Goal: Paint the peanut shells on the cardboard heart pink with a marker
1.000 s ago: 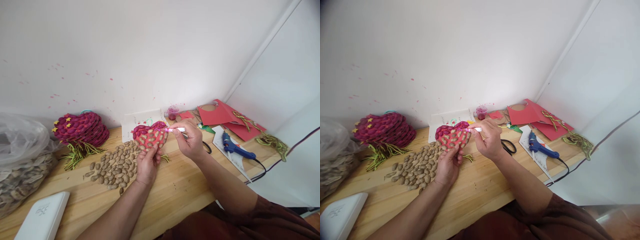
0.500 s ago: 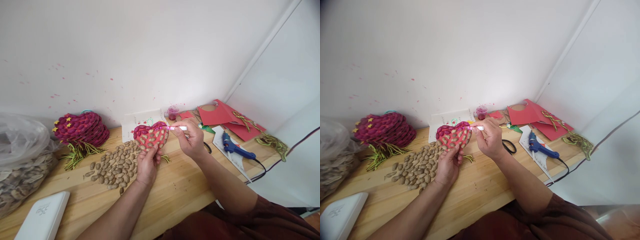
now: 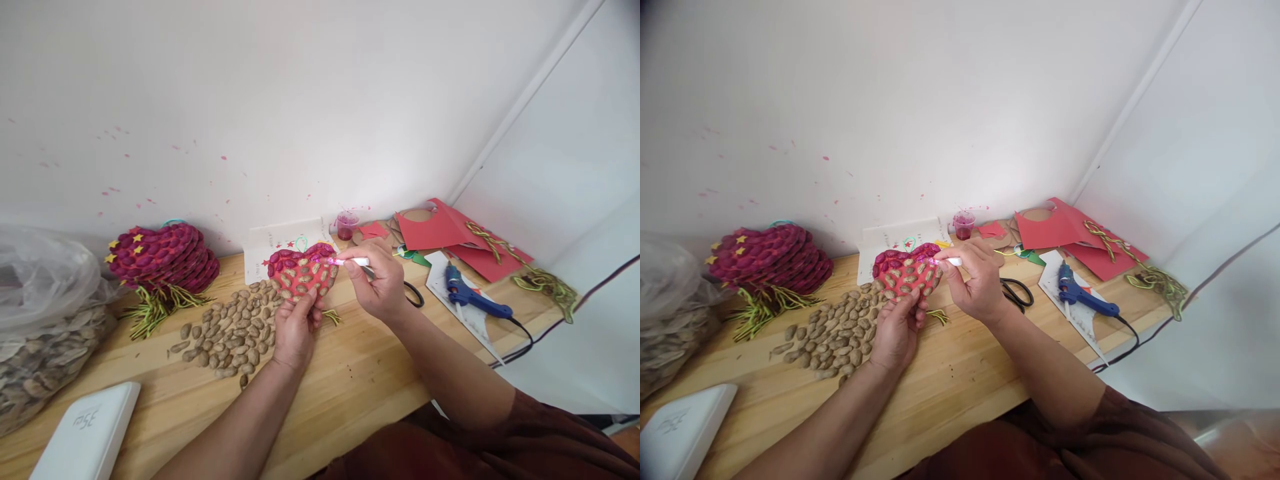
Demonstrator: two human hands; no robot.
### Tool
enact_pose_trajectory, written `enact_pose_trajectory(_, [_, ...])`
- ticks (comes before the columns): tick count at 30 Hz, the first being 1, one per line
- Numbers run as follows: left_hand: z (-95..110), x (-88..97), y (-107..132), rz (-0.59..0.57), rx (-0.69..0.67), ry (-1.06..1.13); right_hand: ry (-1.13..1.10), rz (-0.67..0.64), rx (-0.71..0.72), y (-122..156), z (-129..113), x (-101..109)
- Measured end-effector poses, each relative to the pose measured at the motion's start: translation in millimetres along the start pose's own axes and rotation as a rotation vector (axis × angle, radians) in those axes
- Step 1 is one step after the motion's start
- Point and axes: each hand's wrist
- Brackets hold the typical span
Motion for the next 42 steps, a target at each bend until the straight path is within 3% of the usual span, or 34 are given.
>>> enact_pose_trajectory(42, [-3.6, 2.3, -2.2, -0.002, -0.009, -0.042, 0.057, 0.003, -0.012, -2.2, 5.5, 3.0])
Point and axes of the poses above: each hand's wrist, its own y-axis away from the middle knuckle, its own x-axis out of the back of the hand, z = x × y, and after that the axes turned 2 degrees about -x, right-handed
